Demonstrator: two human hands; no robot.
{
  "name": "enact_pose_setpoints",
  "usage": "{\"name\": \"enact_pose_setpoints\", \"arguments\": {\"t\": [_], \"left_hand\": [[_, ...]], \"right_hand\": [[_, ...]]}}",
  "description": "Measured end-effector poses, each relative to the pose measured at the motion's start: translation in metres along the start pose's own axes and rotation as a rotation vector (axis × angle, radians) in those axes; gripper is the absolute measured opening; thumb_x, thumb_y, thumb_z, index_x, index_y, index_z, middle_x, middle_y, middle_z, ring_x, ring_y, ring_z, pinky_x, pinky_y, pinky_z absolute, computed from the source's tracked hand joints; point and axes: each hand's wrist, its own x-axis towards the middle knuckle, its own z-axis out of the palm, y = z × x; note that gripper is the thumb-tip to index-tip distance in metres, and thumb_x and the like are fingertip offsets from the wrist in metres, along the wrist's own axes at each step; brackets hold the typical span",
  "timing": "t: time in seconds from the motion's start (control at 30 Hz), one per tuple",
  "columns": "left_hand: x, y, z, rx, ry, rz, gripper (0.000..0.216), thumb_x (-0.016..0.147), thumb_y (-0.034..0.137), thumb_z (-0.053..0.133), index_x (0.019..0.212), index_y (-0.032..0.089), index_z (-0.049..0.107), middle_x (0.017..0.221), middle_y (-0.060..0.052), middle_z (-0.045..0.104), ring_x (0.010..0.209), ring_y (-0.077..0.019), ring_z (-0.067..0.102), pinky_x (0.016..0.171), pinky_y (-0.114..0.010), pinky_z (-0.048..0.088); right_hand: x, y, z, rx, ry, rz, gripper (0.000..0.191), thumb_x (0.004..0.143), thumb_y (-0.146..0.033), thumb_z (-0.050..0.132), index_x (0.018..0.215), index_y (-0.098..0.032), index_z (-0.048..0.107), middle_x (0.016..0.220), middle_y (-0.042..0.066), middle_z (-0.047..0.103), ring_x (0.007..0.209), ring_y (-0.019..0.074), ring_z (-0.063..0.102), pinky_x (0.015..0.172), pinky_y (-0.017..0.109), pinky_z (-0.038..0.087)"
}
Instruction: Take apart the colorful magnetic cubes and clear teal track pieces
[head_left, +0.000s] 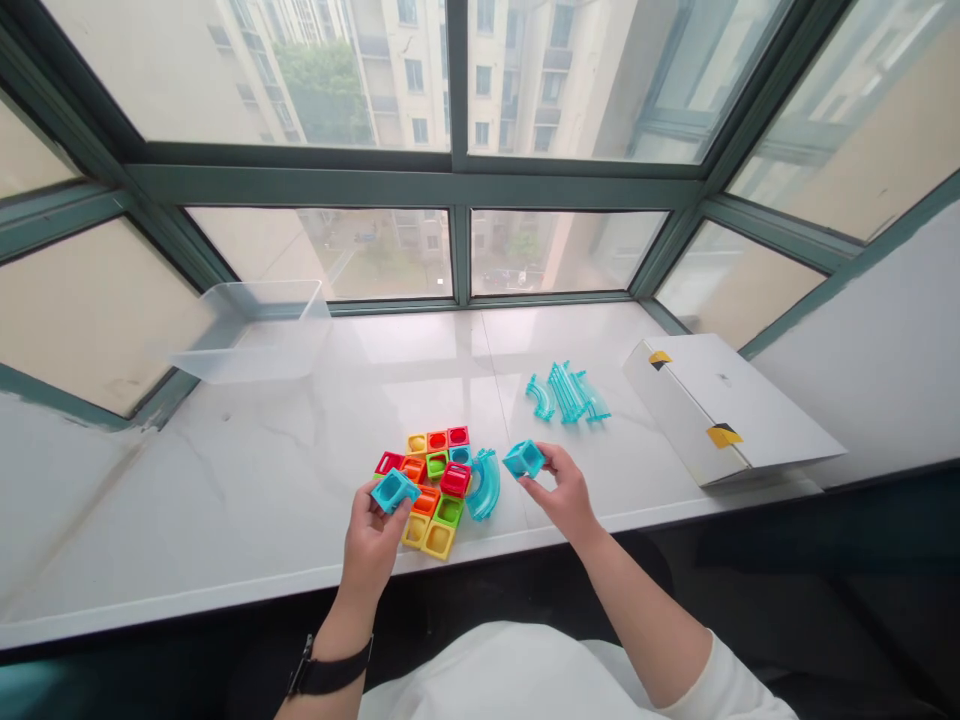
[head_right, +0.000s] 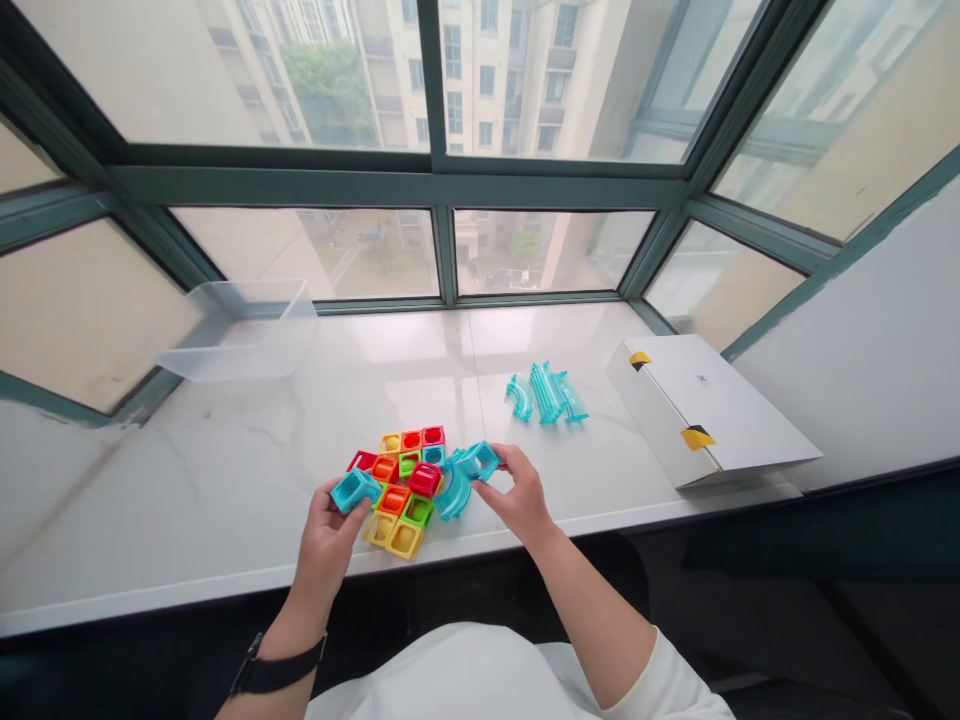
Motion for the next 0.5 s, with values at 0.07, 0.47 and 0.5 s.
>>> {"name": "enact_pose_setpoints", "arguments": {"t": [0.07,0.47,0.5], "left_hand": [[-0.001,-0.001,0.004,0.007,-0.004,-0.009,0.06,0.078,0.052,0.088,0.123,0.023,0.059,0.111,-0.006,0.074,0.106,-0.0239,0.073,0.097,-0.039,0.06],[-0.008,-0.001,0.014,0.036,-0.013,-0.02,0.062,0.075,0.056,0.089,0.12,0.024,0.062,0.106,-0.005,0.072,0.099,-0.0242,0.073,0.091,-0.039,0.061],[-0.009,0.0,0.015,0.042,-0.006,-0.026,0.062,0.075,0.057,0.089,0.121,0.024,0.062,0.107,-0.005,0.072,0.1,-0.0241,0.073,0.092,-0.039,0.061]], "right_hand": [[-0.008,0.025,-0.02,-0.109,0.091,0.08,0.049,0.09,-0.053,0.078,0.128,-0.024,0.067,0.116,0.01,0.073,0.103,0.027,0.072,0.092,0.044,0.063],[-0.001,0.106,-0.068,-0.46,0.244,0.376,0.06,0.084,-0.068,0.072,0.12,-0.021,0.068,0.11,0.011,0.072,0.088,0.0266,0.069,0.084,0.043,0.058],[0.003,0.108,-0.065,-0.458,0.236,0.378,0.058,0.084,-0.066,0.073,0.12,-0.021,0.067,0.111,0.011,0.071,0.089,0.0264,0.069,0.085,0.043,0.058]]}}
